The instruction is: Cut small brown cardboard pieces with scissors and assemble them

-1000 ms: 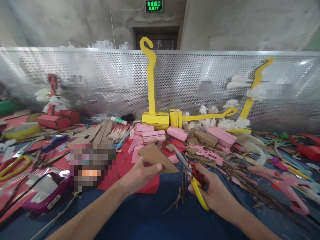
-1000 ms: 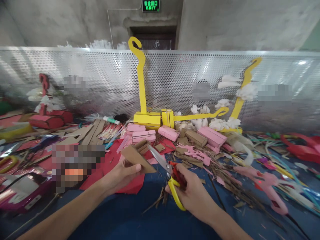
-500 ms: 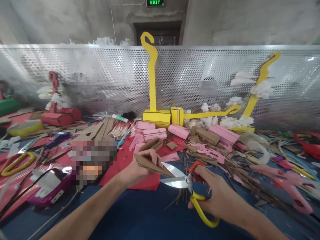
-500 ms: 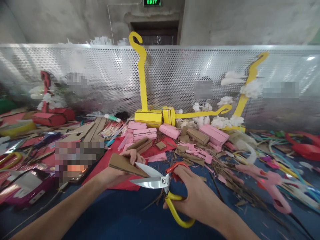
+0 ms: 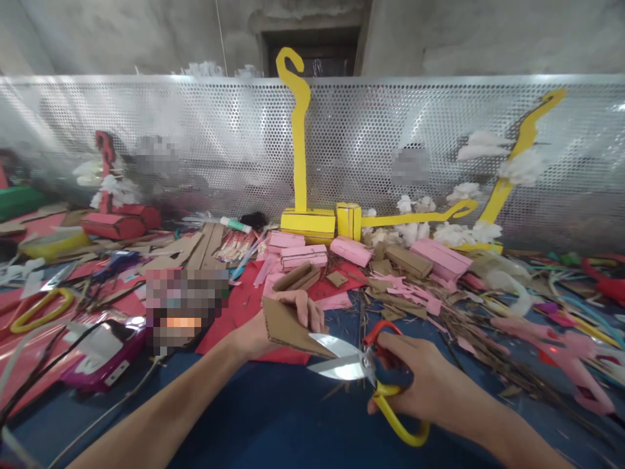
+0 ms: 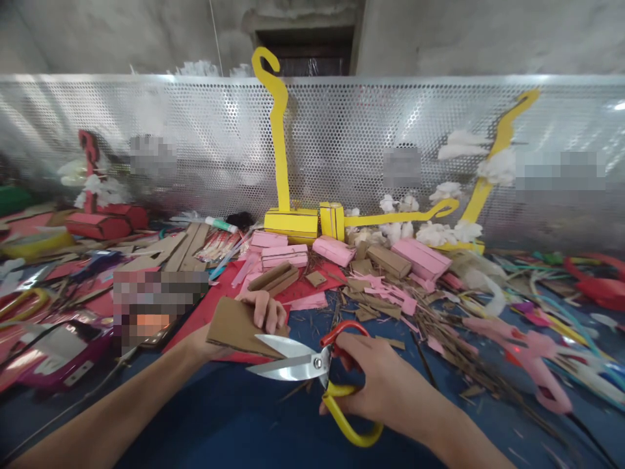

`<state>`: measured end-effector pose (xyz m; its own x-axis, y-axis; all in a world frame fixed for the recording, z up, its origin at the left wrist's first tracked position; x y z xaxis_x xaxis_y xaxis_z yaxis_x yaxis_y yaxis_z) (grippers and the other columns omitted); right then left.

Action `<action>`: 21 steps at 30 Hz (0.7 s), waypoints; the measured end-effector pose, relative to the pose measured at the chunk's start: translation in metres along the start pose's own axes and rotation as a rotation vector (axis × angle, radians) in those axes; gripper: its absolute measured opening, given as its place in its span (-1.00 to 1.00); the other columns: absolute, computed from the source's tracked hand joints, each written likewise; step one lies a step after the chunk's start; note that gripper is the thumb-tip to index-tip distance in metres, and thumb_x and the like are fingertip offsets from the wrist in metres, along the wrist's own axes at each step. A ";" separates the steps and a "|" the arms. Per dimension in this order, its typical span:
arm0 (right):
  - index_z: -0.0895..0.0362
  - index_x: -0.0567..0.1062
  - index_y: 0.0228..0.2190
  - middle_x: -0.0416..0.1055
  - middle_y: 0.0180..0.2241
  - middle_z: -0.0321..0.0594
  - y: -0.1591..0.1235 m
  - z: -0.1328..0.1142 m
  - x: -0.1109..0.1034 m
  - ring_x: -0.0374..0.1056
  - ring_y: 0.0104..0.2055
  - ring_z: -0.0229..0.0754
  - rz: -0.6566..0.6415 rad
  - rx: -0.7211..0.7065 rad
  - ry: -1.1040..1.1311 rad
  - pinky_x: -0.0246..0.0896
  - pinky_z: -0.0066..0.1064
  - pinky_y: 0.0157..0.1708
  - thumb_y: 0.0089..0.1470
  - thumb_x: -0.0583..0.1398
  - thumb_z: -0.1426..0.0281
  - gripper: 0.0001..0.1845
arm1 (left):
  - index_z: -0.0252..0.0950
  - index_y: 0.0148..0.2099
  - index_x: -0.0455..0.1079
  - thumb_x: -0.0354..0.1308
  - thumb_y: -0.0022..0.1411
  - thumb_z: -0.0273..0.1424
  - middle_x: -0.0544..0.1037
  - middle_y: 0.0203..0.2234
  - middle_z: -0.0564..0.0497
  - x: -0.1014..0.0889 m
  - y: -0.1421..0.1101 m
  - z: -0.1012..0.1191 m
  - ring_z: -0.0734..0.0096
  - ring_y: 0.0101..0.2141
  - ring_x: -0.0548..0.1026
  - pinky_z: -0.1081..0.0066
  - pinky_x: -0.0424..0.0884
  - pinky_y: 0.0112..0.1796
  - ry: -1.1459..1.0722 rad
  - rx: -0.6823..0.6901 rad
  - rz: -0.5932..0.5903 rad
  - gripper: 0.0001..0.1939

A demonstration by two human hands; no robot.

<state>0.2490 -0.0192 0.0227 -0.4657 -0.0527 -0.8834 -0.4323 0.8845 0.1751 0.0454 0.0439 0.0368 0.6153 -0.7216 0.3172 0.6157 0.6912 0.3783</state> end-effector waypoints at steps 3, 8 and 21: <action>0.00 0.48 -0.32 0.44 -0.43 -0.34 0.000 0.002 0.002 0.33 -0.42 -0.15 0.003 -0.002 0.007 0.15 -0.41 -0.46 -0.20 0.50 -0.02 -0.47 | -0.25 -0.50 0.45 0.49 -0.07 0.02 0.52 -0.52 -0.08 -0.001 0.001 0.000 0.23 -0.35 0.48 0.15 0.44 -0.10 0.042 0.000 0.010 -0.53; 0.01 0.43 -0.38 0.42 -0.45 -0.38 0.000 0.001 0.005 0.32 -0.42 -0.18 -0.029 -0.022 0.003 0.14 -0.43 -0.44 -0.23 0.54 0.07 -0.48 | -0.25 -0.51 0.44 0.50 -0.07 0.01 0.52 -0.53 -0.10 0.003 0.002 0.001 0.21 -0.35 0.49 0.13 0.44 -0.11 0.020 -0.008 -0.033 -0.53; 0.02 0.37 -0.30 0.49 -0.29 -0.28 0.003 -0.004 -0.004 0.42 -0.29 -0.10 0.021 -0.005 0.051 0.29 -0.36 -0.33 -0.10 0.46 0.32 -0.59 | -0.22 -0.51 0.45 0.48 -0.11 0.08 0.54 -0.51 -0.12 0.003 0.000 -0.001 0.17 -0.32 0.51 0.11 0.42 -0.07 0.033 -0.060 -0.064 -0.51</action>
Point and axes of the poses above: each hand's wrist, its own y-axis towards the middle knuckle, its own x-axis out of the palm, z = x × y, the point moved 7 cm from there along y, towards the middle knuckle
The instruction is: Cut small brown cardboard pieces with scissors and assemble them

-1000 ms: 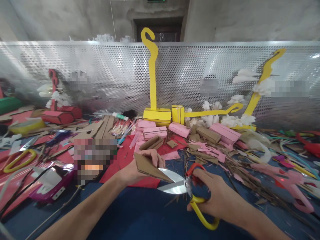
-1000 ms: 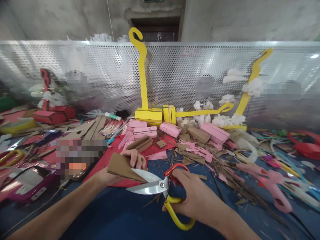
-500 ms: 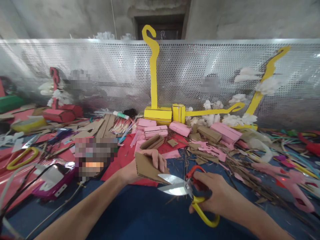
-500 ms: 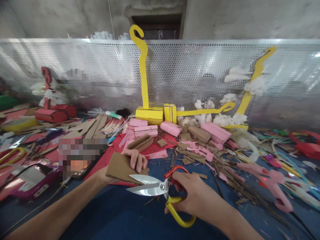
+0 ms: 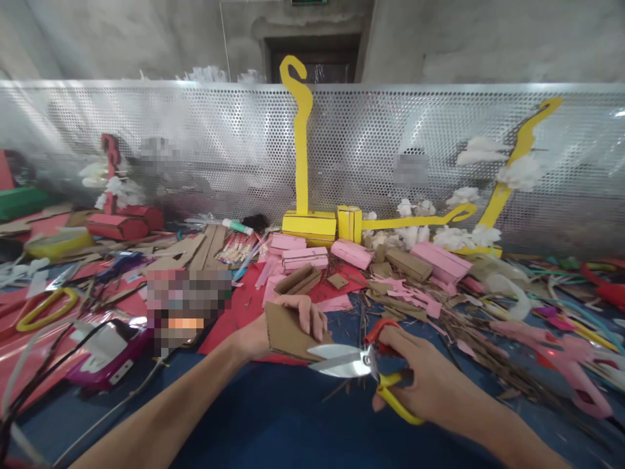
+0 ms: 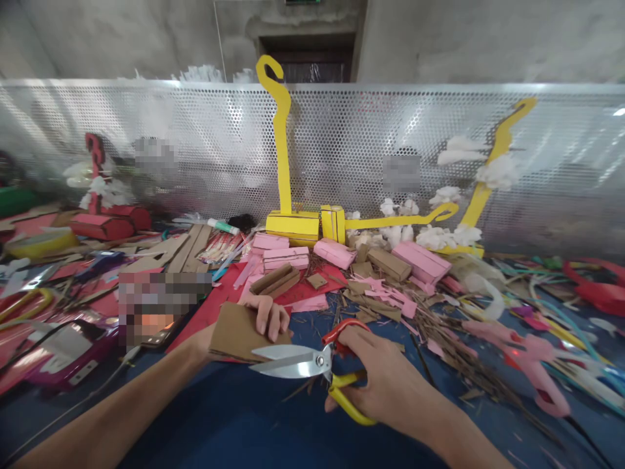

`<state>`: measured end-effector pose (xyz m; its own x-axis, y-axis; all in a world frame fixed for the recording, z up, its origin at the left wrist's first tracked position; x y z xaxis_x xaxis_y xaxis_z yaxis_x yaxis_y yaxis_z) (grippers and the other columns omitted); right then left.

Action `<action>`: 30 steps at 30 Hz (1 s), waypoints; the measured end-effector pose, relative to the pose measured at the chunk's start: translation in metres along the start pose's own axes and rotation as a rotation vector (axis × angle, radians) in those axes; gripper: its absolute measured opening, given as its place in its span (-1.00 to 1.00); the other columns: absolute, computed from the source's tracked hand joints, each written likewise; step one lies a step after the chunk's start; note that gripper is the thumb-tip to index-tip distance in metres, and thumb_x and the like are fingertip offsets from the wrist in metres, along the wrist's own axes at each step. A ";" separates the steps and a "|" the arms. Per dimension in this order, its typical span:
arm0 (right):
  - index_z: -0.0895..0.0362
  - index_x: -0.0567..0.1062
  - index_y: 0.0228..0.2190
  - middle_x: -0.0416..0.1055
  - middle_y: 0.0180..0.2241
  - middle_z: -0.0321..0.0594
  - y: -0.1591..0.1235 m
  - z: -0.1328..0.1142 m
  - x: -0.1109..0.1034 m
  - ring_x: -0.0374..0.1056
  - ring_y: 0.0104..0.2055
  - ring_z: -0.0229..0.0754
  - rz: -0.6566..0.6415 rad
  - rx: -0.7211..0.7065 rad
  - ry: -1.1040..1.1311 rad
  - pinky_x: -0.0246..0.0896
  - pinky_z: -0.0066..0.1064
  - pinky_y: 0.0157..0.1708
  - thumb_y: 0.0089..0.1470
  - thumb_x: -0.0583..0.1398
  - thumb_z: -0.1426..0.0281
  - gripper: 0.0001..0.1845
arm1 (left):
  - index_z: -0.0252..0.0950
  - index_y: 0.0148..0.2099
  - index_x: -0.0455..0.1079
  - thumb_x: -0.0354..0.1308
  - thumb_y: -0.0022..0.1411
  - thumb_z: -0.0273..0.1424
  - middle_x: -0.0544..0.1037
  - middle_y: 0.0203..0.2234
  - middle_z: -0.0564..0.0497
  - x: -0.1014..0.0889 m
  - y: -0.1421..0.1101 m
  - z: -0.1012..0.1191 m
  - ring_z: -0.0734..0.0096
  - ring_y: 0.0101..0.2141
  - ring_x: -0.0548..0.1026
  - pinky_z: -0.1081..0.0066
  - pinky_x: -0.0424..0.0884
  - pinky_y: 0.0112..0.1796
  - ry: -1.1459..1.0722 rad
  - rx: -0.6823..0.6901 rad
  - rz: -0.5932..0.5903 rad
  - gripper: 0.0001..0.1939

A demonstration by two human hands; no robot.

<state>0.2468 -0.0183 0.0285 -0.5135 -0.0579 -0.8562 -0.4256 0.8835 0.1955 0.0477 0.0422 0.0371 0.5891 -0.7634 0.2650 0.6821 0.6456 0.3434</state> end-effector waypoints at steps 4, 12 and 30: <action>0.03 0.40 -0.25 0.48 -0.20 -0.22 0.000 -0.011 -0.003 0.41 -0.22 -0.03 0.008 -0.014 -0.054 0.31 -0.29 -0.25 -0.31 0.56 0.17 -0.37 | -0.22 -0.48 0.47 0.49 -0.08 0.03 0.54 -0.48 -0.11 0.002 0.000 0.002 0.16 -0.28 0.50 0.13 0.43 -0.06 0.019 -0.008 -0.020 -0.55; 0.05 0.44 -0.31 0.47 -0.26 -0.32 0.000 -0.016 0.008 0.40 -0.23 -0.10 -0.074 -0.014 -0.031 0.29 -0.38 -0.24 -0.33 0.58 0.13 -0.38 | -0.33 -0.43 0.43 0.47 0.04 -0.09 0.57 -0.46 -0.14 0.010 -0.001 0.003 0.21 -0.25 0.50 0.13 0.42 -0.03 0.015 0.079 -0.134 -0.58; 0.08 0.34 -0.53 0.31 -0.61 -0.46 -0.001 -0.007 0.007 0.25 -0.58 -0.29 0.168 -0.260 -0.187 0.04 -0.46 -0.54 -0.24 0.55 0.10 -0.45 | -0.33 -0.40 0.46 0.48 0.06 -0.14 0.60 -0.43 -0.13 0.014 -0.001 0.005 0.21 -0.22 0.53 0.15 0.41 -0.03 -0.015 0.101 -0.160 -0.62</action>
Point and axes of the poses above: each hand's wrist, its own y-axis towards the middle knuckle, its own x-axis out of the palm, z = x × y, the point moved 7 cm from there along y, towards the middle knuckle
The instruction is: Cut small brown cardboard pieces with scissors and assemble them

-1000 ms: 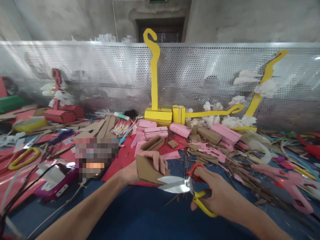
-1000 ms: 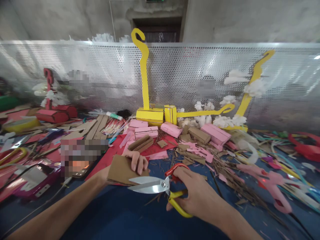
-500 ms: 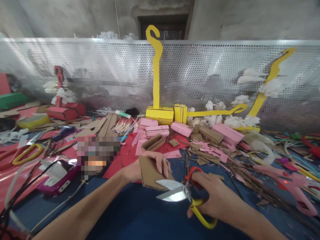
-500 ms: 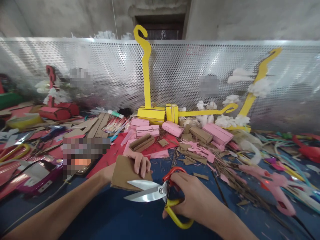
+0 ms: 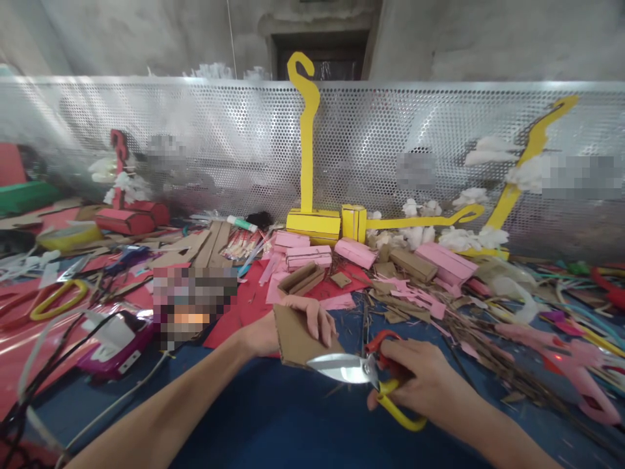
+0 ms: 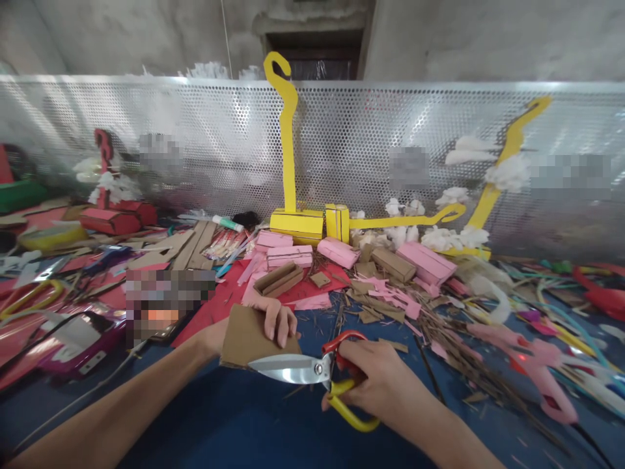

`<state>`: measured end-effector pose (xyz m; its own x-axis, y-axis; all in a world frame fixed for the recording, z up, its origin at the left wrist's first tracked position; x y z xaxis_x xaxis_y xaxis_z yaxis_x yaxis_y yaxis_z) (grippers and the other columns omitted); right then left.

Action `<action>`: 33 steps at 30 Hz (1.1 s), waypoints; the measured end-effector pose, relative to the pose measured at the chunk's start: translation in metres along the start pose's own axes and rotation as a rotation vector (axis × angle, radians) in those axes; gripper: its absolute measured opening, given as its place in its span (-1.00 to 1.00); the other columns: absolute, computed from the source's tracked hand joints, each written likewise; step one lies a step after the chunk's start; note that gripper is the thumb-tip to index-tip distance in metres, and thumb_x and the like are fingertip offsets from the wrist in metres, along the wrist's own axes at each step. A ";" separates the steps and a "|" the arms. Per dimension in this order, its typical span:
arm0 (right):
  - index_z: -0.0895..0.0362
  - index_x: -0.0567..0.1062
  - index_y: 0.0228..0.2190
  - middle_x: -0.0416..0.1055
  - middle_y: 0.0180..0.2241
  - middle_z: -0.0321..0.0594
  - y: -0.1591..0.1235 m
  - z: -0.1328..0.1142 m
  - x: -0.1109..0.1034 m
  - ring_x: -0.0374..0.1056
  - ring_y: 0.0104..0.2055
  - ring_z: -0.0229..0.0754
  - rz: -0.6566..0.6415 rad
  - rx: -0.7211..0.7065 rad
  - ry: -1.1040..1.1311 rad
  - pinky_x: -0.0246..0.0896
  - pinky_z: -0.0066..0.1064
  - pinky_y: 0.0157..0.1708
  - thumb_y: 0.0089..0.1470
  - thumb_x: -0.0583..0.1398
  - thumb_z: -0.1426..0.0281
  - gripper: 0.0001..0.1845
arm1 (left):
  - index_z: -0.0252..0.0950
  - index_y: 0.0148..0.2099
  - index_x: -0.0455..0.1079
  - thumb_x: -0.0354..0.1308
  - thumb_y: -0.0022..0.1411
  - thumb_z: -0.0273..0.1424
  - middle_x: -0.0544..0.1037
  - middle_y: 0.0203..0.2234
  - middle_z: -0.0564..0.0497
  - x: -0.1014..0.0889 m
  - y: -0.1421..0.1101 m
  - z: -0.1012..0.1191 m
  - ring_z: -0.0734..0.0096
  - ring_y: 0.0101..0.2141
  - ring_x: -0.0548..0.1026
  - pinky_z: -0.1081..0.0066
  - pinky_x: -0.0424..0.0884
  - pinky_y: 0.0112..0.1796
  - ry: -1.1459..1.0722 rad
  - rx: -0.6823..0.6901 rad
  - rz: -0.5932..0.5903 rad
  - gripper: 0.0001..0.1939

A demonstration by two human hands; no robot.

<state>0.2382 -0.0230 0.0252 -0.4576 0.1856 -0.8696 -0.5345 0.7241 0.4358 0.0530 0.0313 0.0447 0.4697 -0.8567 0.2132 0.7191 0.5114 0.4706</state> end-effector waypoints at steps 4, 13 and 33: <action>0.05 0.36 -0.40 0.42 -0.46 -0.37 0.002 0.003 -0.007 0.33 -0.47 -0.23 -0.036 0.120 0.064 0.15 -0.45 -0.49 -0.07 0.48 0.32 -0.61 | -0.34 -0.43 0.45 0.51 0.02 -0.16 0.60 -0.44 -0.13 -0.001 0.001 0.001 0.22 -0.23 0.53 0.14 0.41 0.00 -0.005 -0.005 0.021 -0.61; 0.04 0.36 -0.27 0.46 -0.31 -0.26 0.007 -0.018 -0.012 0.42 -0.31 -0.06 -0.006 0.058 -0.035 0.30 -0.32 -0.35 -0.29 0.57 0.18 -0.36 | -0.34 -0.38 0.46 0.49 0.02 -0.10 0.61 -0.36 -0.20 -0.001 0.000 -0.003 0.17 -0.22 0.54 0.08 0.41 -0.01 0.082 -0.031 -0.011 -0.58; 0.06 0.36 -0.51 0.35 -0.58 -0.47 0.005 -0.028 -0.003 0.27 -0.58 -0.29 0.033 -0.032 0.080 0.14 -0.49 -0.58 -0.40 0.60 0.15 -0.41 | -0.32 -0.42 0.44 0.47 -0.01 0.01 0.60 -0.44 -0.18 0.009 0.001 -0.001 0.12 -0.21 0.54 0.04 0.39 0.02 0.076 -0.048 -0.061 -0.51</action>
Point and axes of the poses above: each hand's wrist, its own y-axis towards the middle knuckle, its own x-axis out of the palm, z = x × y, the point moved 7 cm from there along y, towards the middle knuckle
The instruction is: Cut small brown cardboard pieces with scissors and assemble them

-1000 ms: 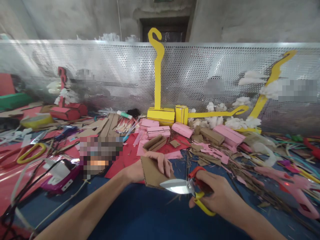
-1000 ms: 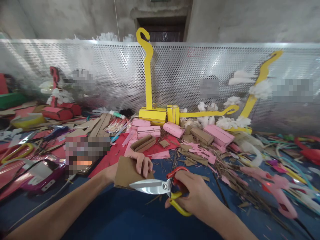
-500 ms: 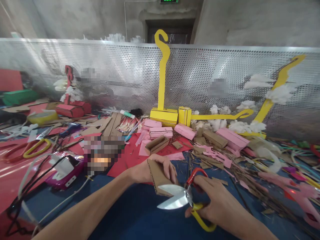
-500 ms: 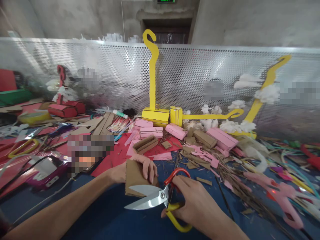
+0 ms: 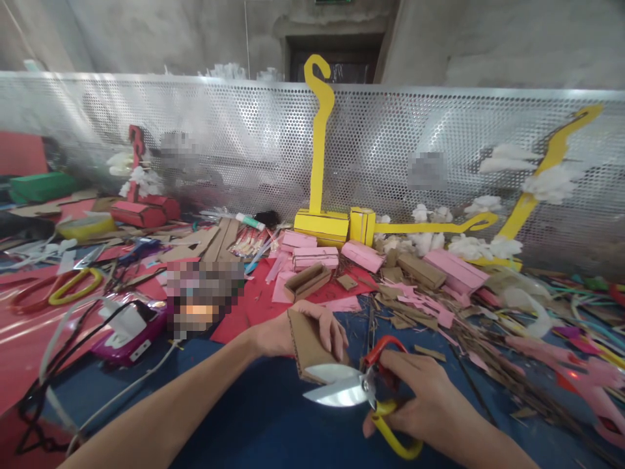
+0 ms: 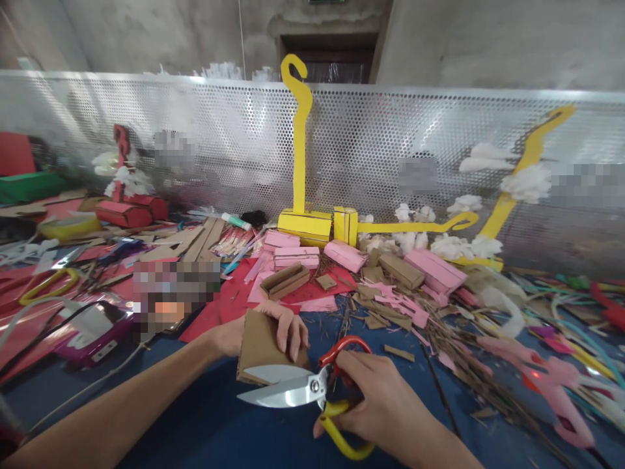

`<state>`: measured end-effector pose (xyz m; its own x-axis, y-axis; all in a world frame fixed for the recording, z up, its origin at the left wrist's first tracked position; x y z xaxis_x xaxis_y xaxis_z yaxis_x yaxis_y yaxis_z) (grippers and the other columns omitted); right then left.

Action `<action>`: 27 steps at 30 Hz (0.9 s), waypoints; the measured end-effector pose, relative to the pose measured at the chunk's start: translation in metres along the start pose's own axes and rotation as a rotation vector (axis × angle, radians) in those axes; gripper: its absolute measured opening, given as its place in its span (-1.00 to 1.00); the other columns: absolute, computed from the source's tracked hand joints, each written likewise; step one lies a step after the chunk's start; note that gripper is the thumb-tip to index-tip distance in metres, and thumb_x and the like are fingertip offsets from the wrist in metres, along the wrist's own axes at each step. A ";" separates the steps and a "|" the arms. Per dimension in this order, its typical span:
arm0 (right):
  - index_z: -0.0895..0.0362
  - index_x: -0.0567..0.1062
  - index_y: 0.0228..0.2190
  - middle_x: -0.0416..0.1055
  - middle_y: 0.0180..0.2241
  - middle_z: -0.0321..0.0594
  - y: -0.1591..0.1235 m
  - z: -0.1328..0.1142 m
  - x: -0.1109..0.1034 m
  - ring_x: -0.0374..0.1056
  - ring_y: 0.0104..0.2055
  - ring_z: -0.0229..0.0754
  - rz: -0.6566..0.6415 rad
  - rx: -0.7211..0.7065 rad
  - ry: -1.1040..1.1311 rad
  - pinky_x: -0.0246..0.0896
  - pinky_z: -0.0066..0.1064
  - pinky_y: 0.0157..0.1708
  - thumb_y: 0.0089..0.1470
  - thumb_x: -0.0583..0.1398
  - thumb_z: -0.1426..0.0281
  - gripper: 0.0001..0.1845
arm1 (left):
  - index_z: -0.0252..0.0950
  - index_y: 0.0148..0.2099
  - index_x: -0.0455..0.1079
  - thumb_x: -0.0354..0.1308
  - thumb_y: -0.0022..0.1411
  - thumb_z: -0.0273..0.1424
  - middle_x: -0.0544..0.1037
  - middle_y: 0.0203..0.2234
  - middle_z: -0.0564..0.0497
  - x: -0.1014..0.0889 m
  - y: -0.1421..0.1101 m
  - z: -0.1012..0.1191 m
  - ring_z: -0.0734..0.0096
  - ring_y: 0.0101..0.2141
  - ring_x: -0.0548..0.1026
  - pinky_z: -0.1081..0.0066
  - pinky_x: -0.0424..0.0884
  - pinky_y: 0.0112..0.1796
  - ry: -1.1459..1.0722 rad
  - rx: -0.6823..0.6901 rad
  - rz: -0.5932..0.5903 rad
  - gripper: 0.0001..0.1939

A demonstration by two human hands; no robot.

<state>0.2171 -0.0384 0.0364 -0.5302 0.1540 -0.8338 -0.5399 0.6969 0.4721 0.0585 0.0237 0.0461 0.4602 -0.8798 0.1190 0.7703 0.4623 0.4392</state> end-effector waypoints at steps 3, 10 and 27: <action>0.06 0.35 -0.52 0.32 -0.59 -0.47 -0.002 0.003 0.004 0.24 -0.58 -0.31 -0.011 -0.010 -0.006 0.12 -0.49 -0.59 -0.38 0.59 0.12 -0.40 | -0.32 -0.44 0.44 0.47 -0.04 0.02 0.59 -0.46 -0.18 0.001 0.000 0.002 0.09 -0.19 0.53 0.04 0.38 0.02 -0.002 -0.016 0.002 -0.50; 0.06 0.37 -0.53 0.26 -0.63 -0.50 -0.002 0.005 0.002 0.14 -0.62 -0.34 0.023 -0.049 -0.027 0.02 -0.49 -0.63 -0.31 0.56 0.07 -0.44 | -0.33 -0.41 0.45 0.46 0.00 0.00 0.61 -0.42 -0.19 -0.001 -0.001 0.000 0.07 -0.15 0.53 0.00 0.36 0.06 0.005 0.002 -0.026 -0.52; 0.05 0.40 -0.35 0.38 -0.38 -0.33 0.006 -0.009 -0.008 0.36 -0.41 -0.16 0.044 0.003 0.000 0.33 -0.40 -0.45 -0.41 0.60 0.16 -0.35 | -0.32 -0.41 0.45 0.46 -0.06 0.07 0.61 -0.39 -0.25 -0.003 -0.001 -0.008 0.03 -0.19 0.55 0.05 0.42 -0.03 0.091 -0.043 -0.017 -0.47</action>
<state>0.2123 -0.0412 0.0485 -0.5536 0.1845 -0.8121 -0.5141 0.6915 0.5075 0.0602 0.0266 0.0388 0.4835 -0.8748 0.0301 0.7957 0.4537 0.4013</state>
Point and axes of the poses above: each hand's wrist, its own y-axis towards the middle knuckle, its own x-axis out of the palm, z = x × y, the point moved 7 cm from there along y, towards the middle knuckle
